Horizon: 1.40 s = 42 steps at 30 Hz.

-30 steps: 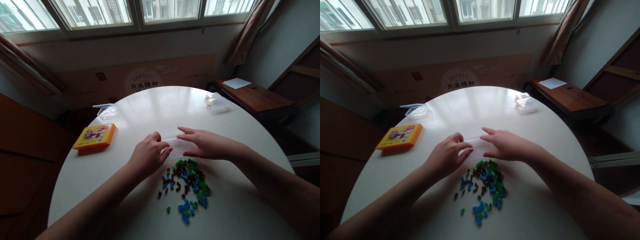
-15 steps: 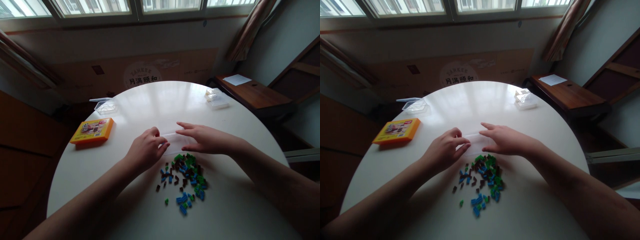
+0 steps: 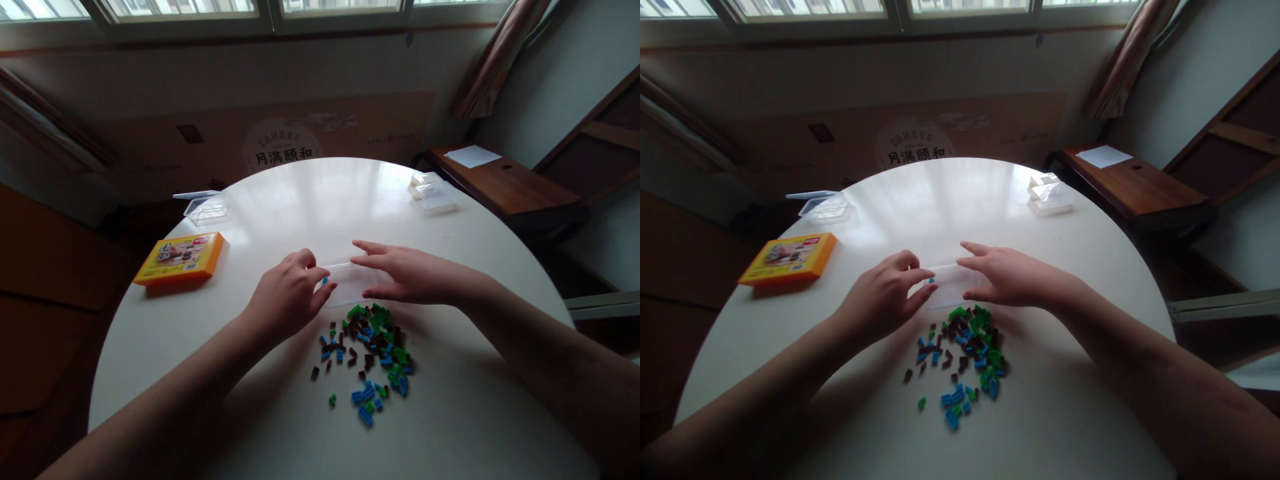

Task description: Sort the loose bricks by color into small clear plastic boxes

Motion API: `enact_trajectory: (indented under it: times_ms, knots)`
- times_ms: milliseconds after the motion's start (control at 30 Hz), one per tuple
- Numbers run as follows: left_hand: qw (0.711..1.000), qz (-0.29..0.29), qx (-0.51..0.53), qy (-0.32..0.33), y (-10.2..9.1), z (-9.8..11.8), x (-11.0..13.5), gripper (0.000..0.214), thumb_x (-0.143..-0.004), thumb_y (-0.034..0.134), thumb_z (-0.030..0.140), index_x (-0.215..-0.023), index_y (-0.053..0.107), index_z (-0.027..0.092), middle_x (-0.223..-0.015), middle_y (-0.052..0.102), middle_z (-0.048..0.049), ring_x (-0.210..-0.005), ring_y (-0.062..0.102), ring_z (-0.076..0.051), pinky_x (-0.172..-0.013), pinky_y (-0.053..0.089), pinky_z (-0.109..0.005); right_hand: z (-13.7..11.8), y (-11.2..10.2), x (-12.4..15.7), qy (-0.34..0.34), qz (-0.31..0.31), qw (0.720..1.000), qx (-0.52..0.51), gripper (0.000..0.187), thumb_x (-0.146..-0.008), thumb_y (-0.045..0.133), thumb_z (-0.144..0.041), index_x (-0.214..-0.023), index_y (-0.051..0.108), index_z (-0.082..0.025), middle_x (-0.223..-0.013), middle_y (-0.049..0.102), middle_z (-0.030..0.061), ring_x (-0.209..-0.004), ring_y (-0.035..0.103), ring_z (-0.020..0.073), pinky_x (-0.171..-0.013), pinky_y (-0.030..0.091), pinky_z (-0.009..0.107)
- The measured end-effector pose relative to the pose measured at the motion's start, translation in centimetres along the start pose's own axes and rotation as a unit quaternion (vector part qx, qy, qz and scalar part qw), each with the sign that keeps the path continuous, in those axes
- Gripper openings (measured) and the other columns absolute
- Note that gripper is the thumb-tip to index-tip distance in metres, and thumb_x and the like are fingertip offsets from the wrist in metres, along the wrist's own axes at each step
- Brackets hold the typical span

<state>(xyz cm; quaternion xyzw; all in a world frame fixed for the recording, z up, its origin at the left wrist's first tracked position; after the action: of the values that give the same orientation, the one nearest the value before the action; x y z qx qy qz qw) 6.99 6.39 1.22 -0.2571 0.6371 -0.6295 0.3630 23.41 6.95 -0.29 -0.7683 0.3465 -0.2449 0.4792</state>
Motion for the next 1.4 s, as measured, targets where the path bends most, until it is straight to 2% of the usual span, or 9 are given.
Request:
enact_trajectory:
  times_ms: [200, 400, 800, 933, 1167, 1267, 1400]
  knots:
    - [0.999, 0.027, 0.010, -0.030, -1.3, -1.1, 0.2, 0.029, -0.088, 0.049, 0.020, -0.104, 0.073, 0.021, -0.100, 0.063, -0.0077, -0.081, 0.061, -0.019, -0.067, 0.053, -0.032, -0.3, -0.2, 0.0, -0.005, 0.008, 1.000, -0.010, 0.062, -0.086, 0.062, -0.052, -0.141, 0.051, -0.027, -0.156, 0.032, 0.0097, -0.130, 0.049, 0.0331, -0.106, 0.041, 0.046]
    - [0.999, 0.020, 0.024, -0.012, -1.1, -1.4, 0.2, 0.034, -0.082, 0.050, 0.012, -0.101, 0.075, 0.026, -0.098, 0.063, -0.0052, -0.073, 0.060, -0.016, -0.063, 0.050, -0.029, -0.2, -0.2, 0.0, -0.005, 0.017, 1.000, -0.020, 0.062, -0.085, 0.063, -0.052, -0.141, 0.052, -0.027, -0.156, 0.033, 0.0095, -0.130, 0.049, 0.0336, -0.107, 0.040, 0.047]
    - [0.999, -0.020, -0.024, 0.014, 0.2, -0.5, 0.1, 0.031, -0.085, 0.050, 0.013, -0.098, 0.075, 0.027, -0.099, 0.060, -0.0059, -0.082, 0.060, -0.019, -0.062, 0.049, -0.029, -0.1, -0.1, 0.0, -0.005, 0.012, 1.000, -0.012, 0.063, -0.085, 0.063, -0.052, -0.142, 0.051, -0.027, -0.156, 0.032, 0.0090, -0.131, 0.048, 0.0335, -0.107, 0.040, 0.047]
    - [0.998, -0.002, -0.055, 0.027, -0.2, 0.0, 0.1, 0.028, -0.087, 0.050, 0.015, -0.100, 0.073, 0.023, -0.100, 0.060, -0.0082, -0.088, 0.058, -0.022, -0.060, 0.049, -0.028, -0.1, -0.1, 0.1, -0.017, 0.018, 1.000, -0.011, 0.063, -0.085, 0.064, -0.049, -0.142, 0.051, -0.027, -0.156, 0.032, 0.0098, -0.130, 0.049, 0.0335, -0.107, 0.041, 0.047]
    - [0.998, 0.029, -0.020, 0.049, -0.7, 0.3, 0.4, 0.029, -0.086, 0.049, 0.015, -0.101, 0.072, 0.023, -0.096, 0.063, -0.0061, -0.084, 0.061, -0.020, -0.063, 0.049, -0.029, -1.1, -0.8, 0.6, -0.005, 0.020, 0.999, 0.047, 0.060, -0.088, 0.059, -0.046, -0.143, 0.049, -0.025, -0.157, 0.031, 0.0099, -0.126, 0.053, 0.0328, -0.102, 0.045, 0.046]
    - [0.998, 0.016, -0.004, 0.060, -0.5, 0.3, 0.4, 0.028, -0.084, 0.050, 0.016, -0.098, 0.073, 0.024, -0.092, 0.065, -0.0048, -0.081, 0.062, -0.019, -0.063, 0.049, -0.029, -2.0, -1.4, 1.0, -0.008, 0.038, 0.997, 0.064, 0.056, -0.088, 0.059, -0.043, -0.141, 0.051, -0.024, -0.154, 0.037, 0.0108, -0.124, 0.054, 0.0331, -0.100, 0.047, 0.048]
    - [0.998, 0.018, 0.011, 0.065, -0.7, 0.3, 0.5, 0.027, -0.083, 0.051, 0.017, -0.097, 0.073, 0.023, -0.090, 0.068, -0.0041, -0.077, 0.063, -0.019, -0.061, 0.047, -0.028, -3.4, -2.9, 2.1, -0.031, 0.090, 0.991, 0.098, 0.047, -0.088, 0.061, -0.041, -0.133, 0.059, -0.026, -0.140, 0.055, 0.0093, -0.125, 0.052, 0.0335, -0.101, 0.043, 0.051]
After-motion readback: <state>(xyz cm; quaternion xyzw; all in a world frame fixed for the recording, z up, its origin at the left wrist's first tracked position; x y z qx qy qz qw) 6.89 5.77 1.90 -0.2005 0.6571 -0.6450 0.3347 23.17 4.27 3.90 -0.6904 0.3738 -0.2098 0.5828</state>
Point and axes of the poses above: each hand's wrist, its own x-axis away from the middle knuckle, its own y-axis out of the palm, z = x × y, the point moved 7 cm from there along -x, towards the middle knuckle
